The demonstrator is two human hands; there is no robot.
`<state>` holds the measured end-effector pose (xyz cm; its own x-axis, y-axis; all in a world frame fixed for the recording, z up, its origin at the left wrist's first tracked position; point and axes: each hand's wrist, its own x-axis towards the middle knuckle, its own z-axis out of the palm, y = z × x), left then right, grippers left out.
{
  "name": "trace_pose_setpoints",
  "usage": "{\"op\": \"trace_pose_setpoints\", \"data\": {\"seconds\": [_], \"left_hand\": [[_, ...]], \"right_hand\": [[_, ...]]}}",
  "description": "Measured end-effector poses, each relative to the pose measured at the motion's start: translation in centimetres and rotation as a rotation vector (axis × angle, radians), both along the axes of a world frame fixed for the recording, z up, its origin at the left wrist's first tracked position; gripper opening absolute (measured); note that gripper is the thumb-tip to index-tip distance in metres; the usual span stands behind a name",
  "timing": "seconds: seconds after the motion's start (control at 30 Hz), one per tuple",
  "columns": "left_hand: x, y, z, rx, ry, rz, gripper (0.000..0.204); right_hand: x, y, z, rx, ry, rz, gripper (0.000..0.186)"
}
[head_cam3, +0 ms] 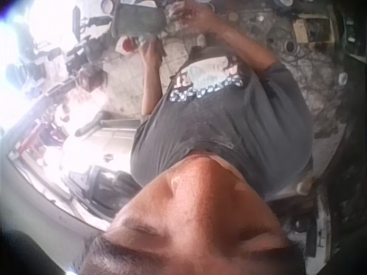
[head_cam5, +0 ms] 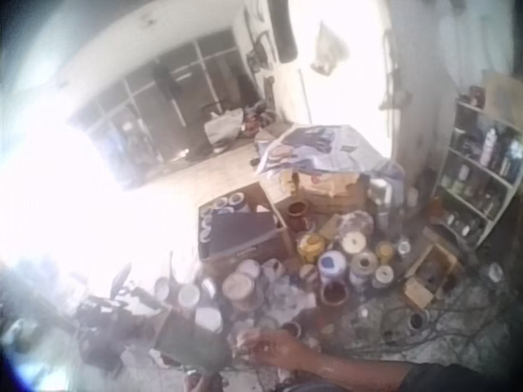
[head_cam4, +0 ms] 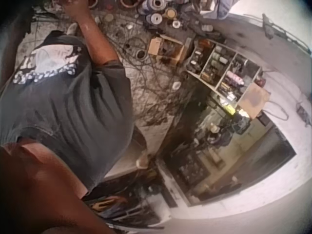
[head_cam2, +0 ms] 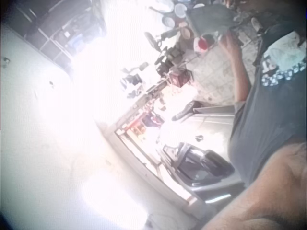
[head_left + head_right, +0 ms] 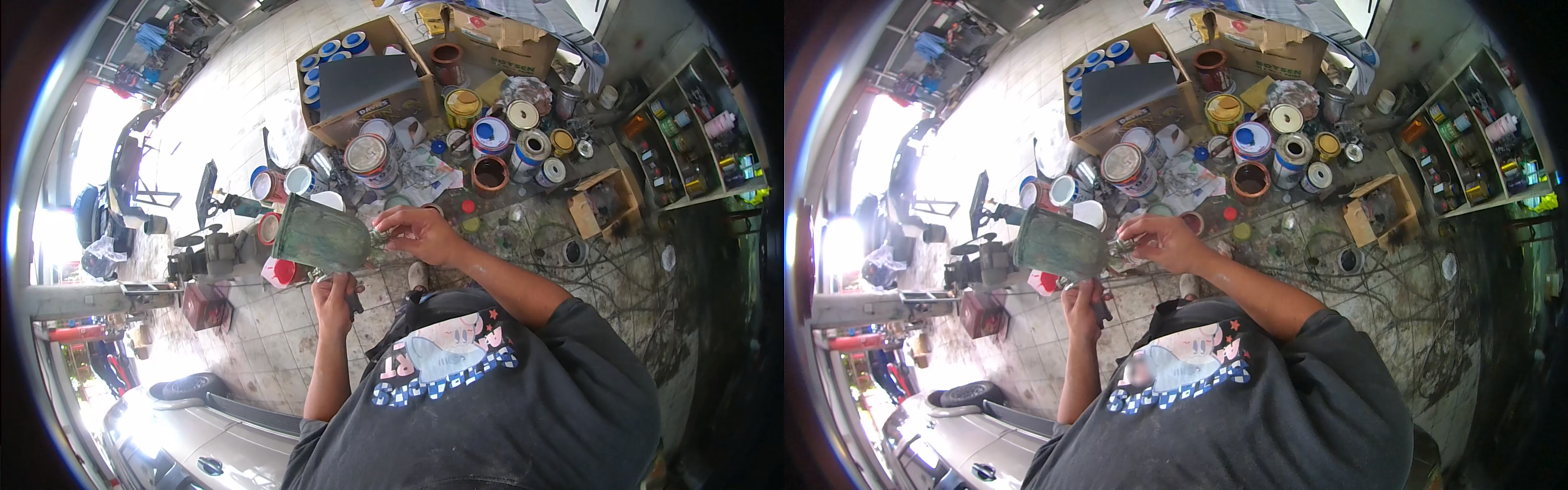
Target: The person handles a paint spray gun, opens a paint can, and pours green paint into the spray gun's container. They then close the can and set it down.
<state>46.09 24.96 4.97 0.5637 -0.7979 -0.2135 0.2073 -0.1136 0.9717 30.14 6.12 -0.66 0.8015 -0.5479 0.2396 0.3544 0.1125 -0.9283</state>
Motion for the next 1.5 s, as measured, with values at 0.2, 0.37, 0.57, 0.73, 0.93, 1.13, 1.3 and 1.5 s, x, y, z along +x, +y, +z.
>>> {"op": "trace_pose_setpoints", "data": {"seconds": [0.2, 0.37, 0.57, 0.73, 0.93, 1.13, 1.3, 1.5], "left_hand": [[0.1, -0.1, 0.7, 0.020, 0.117, -0.002, 0.025], [0.2, -0.3, 0.5, 0.116, 0.028, -0.013, 0.032], [0.1, -0.9, 2.0, 0.080, 0.187, -0.074, 0.037], [0.1, -1.4, 3.2, 0.071, 0.073, -0.086, 0.038], [0.5, -1.1, 4.0, 0.048, -0.093, -0.140, 0.044], [0.0, -1.7, 3.1, 0.085, -0.192, -0.121, 0.045], [0.0, -1.6, 1.2, 0.120, -0.187, -0.098, 0.043], [-0.8, -2.0, -0.5, 0.046, -0.135, -0.076, 0.033]], "right_hand": [[-0.2, 0.1, 1.3, -0.298, 0.004, -0.164, 0.033], [-0.1, 0.2, 1.5, -0.470, -0.001, -0.282, 0.027], [0.3, 0.9, 2.4, -0.796, -0.010, -0.471, 0.028], [0.0, 0.9, 1.6, -0.677, 0.025, -0.441, 0.029], [0.5, -1.8, -0.8, 0.276, 0.153, 0.045, 0.016], [0.3, -3.1, -1.3, 0.483, 0.318, 0.024, 0.037], [-0.2, -3.5, -1.9, 0.049, 0.297, 0.135, 0.056], [-0.2, -3.8, -2.9, 0.626, 0.567, 0.079, 0.057]]}}
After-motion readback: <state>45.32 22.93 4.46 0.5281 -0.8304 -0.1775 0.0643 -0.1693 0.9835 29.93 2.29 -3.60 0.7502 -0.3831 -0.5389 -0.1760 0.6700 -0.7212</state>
